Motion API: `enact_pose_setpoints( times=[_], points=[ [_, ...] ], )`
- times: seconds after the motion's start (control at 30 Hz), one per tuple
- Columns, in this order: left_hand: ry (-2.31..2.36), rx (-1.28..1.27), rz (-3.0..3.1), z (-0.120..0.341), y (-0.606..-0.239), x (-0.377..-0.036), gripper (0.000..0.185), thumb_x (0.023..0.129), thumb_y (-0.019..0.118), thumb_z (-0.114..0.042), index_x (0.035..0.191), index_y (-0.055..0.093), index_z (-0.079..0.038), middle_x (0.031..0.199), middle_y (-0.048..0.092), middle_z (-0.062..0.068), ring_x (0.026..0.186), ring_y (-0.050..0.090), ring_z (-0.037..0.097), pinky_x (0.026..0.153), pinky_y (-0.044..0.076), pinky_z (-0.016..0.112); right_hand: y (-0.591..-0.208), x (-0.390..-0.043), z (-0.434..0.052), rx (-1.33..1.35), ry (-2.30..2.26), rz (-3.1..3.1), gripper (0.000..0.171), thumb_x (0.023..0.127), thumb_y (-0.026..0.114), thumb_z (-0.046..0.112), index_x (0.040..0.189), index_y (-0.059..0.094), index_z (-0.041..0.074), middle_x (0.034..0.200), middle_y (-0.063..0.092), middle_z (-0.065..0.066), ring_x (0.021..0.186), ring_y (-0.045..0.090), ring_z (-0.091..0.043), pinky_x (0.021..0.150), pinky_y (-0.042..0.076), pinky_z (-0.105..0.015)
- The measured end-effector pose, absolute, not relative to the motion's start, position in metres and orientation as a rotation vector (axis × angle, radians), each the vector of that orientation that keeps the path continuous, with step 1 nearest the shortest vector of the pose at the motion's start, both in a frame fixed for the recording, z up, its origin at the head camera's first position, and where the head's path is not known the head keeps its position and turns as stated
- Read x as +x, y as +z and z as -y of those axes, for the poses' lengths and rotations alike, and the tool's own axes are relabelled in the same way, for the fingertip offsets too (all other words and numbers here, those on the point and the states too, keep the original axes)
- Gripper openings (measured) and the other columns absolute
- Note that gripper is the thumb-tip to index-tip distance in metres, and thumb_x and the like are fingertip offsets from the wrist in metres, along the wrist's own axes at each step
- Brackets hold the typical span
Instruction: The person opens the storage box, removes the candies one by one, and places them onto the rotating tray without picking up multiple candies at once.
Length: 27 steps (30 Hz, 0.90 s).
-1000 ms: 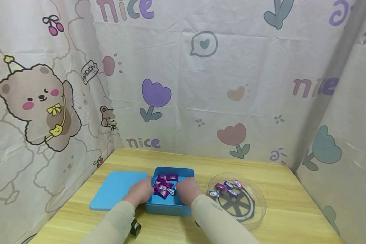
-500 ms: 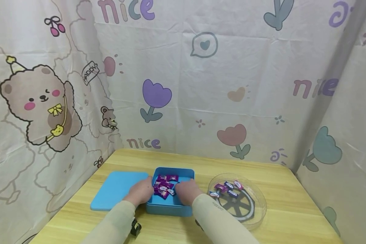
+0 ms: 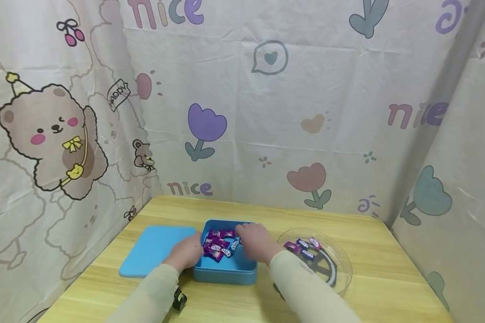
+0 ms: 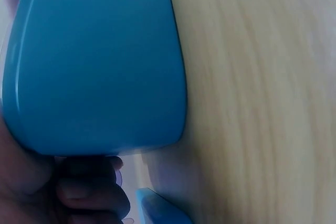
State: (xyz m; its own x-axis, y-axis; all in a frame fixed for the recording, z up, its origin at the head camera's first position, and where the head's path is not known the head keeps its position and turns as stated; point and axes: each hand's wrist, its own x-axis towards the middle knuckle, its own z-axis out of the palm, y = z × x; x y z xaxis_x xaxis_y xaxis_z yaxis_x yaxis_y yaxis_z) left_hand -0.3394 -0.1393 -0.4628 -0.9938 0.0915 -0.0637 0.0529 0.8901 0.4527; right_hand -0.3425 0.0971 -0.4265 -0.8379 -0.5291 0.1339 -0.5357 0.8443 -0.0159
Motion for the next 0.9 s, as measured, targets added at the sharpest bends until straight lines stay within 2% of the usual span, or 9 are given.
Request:
enact_pose_setpoints(
  times=[0.17,0.37,0.57,0.77,0.9],
  points=[
    [0.691,0.12,-2.983,0.14,-0.459,-0.339,0.046,0.101,0.053,-0.014,0.142,0.048,0.006,0.133,0.06,0.023,0.113,0.06,0.036,0.093,0.049,0.061,-0.416,-0.346,-0.125,0.741,0.191,2.893,0.021,0.092,0.069,0.009,0.112,0.065,0.015,0.096,0.065,0.006,0.086,0.062,-0.013,0.085,0.056,-0.035],
    [0.683,0.118,-2.984,0.139,-0.458,-0.337,0.046,0.101,0.053,-0.013,0.142,0.048,0.006,0.131,0.061,0.023,0.114,0.06,0.037,0.093,0.049,0.061,-0.417,-0.348,-0.164,0.614,0.226,2.885,0.023,0.087,0.068,0.003,0.107,0.065,0.013,0.096,0.068,0.003,0.083,0.063,-0.013,0.078,0.057,-0.036],
    [0.687,0.124,-2.985,0.139,-0.46,-0.338,0.046,0.101,0.052,-0.014,0.143,0.047,0.006,0.132,0.061,0.023,0.116,0.059,0.038,0.093,0.048,0.062,-0.414,-0.346,-0.201,0.495,0.172,2.94,0.022,0.084,0.069,0.003,0.104,0.064,0.012,0.09,0.067,0.003,0.077,0.061,-0.014,0.075,0.056,-0.04],
    [0.694,0.113,-2.981,0.139,-0.461,-0.339,0.048,0.102,0.051,-0.014,0.146,0.045,0.005,0.135,0.059,0.024,0.119,0.058,0.039,0.094,0.048,0.062,-0.416,-0.344,-0.244,0.426,0.142,2.966,0.023,0.083,0.07,0.004,0.105,0.065,0.009,0.093,0.068,-0.002,0.084,0.067,-0.024,0.079,0.056,-0.048],
    [0.684,0.108,-2.98,0.139,-0.461,-0.339,0.049,0.102,0.051,-0.014,0.147,0.044,0.005,0.137,0.057,0.024,0.123,0.056,0.041,0.096,0.046,0.063,-0.42,-0.34,-0.274,0.361,0.134,2.998,0.024,0.081,0.07,0.003,0.104,0.064,0.007,0.093,0.068,-0.005,0.084,0.067,-0.028,0.076,0.056,-0.052]
  ],
)
